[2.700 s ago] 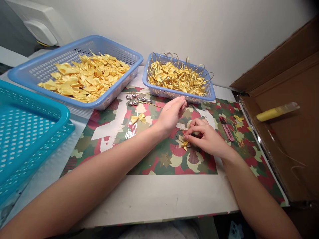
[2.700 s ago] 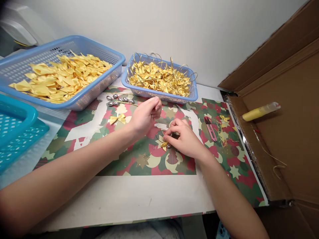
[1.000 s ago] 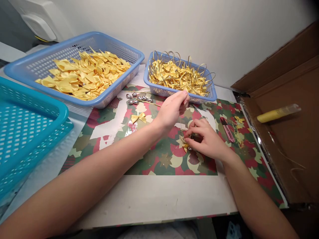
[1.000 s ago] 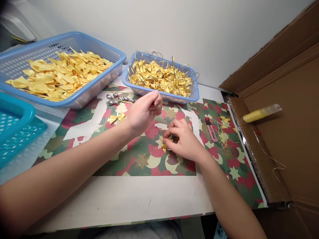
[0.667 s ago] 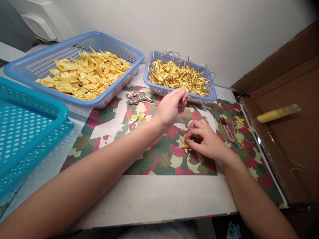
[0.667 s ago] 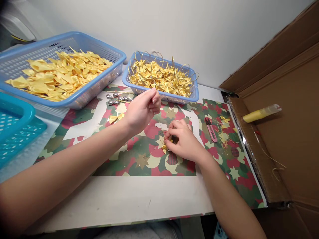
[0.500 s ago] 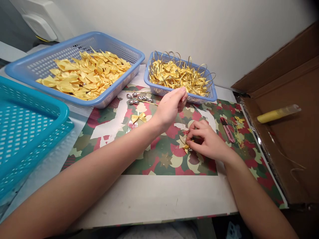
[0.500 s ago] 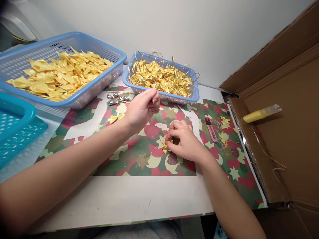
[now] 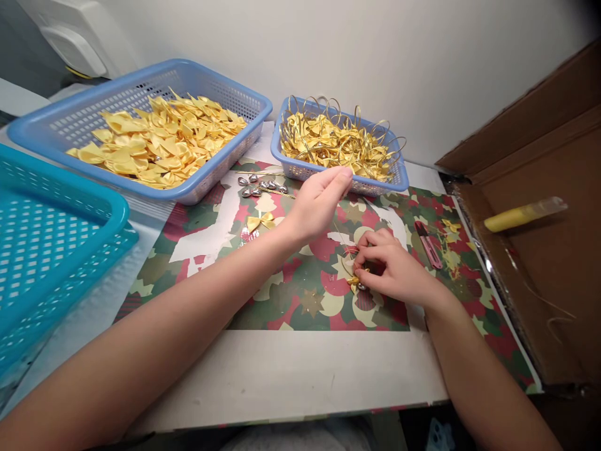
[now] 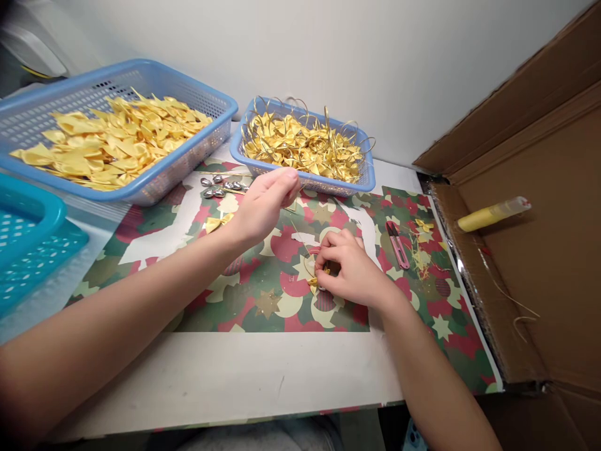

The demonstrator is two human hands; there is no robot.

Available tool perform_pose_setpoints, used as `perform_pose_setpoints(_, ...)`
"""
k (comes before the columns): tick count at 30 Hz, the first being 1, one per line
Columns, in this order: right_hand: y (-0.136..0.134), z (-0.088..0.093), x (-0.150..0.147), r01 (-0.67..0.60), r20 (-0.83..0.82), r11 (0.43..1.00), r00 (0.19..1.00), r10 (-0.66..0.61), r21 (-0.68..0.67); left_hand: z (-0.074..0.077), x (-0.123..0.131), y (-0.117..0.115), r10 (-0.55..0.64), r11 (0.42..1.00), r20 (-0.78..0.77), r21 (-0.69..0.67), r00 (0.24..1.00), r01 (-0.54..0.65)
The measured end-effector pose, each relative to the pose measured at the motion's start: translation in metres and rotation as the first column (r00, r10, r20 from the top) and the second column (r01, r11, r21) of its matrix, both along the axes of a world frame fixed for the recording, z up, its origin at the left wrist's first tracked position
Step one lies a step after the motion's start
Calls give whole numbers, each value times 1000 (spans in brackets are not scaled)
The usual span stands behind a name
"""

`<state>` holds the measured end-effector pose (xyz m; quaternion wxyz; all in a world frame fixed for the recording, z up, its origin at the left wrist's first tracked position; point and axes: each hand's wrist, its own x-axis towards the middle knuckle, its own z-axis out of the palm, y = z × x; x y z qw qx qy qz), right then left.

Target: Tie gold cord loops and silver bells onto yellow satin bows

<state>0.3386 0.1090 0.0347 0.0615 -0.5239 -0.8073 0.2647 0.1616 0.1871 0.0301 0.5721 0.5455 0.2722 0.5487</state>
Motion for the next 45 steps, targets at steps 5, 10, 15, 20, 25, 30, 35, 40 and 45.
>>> perform_pose_setpoints(5,0,0,0,-6,-3,1000,1000,6,4,1,-7,-5,-194,963,-384,99,903,249)
perform_pose_setpoints(10,0,-1,1,-14,-7,1000,1000,14,1,3,-12,-11,-351,830,-726,50,591,556)
perform_pose_setpoints(15,-1,1,3,-19,-25,1000,999,19,12,-6,-8,-13,-291,771,-795,135,533,622)
perform_pose_setpoints(20,-2,2,4,-17,-43,1000,999,19,25,-11,-4,-15,-249,754,-811,181,530,631)
perform_pose_setpoints(25,-2,0,4,4,-62,1000,998,-4,7,-10,-5,-15,-267,749,-814,162,516,643)
perform_pose_setpoints(30,-2,-1,5,1,-68,1000,998,-1,2,-12,-6,-12,-281,740,-803,167,525,651)
perform_pose_setpoints(35,-3,0,3,14,-51,1000,999,-14,8,-14,-6,-11,-288,744,-799,160,527,649)
perform_pose_setpoints(40,-4,4,3,17,-47,1000,999,-17,-5,-15,-6,-11,-310,743,-782,157,541,651)
perform_pose_setpoints(45,-4,6,5,36,-50,999,998,-35,31,-15,-6,-12,-318,735,-772,165,550,658)
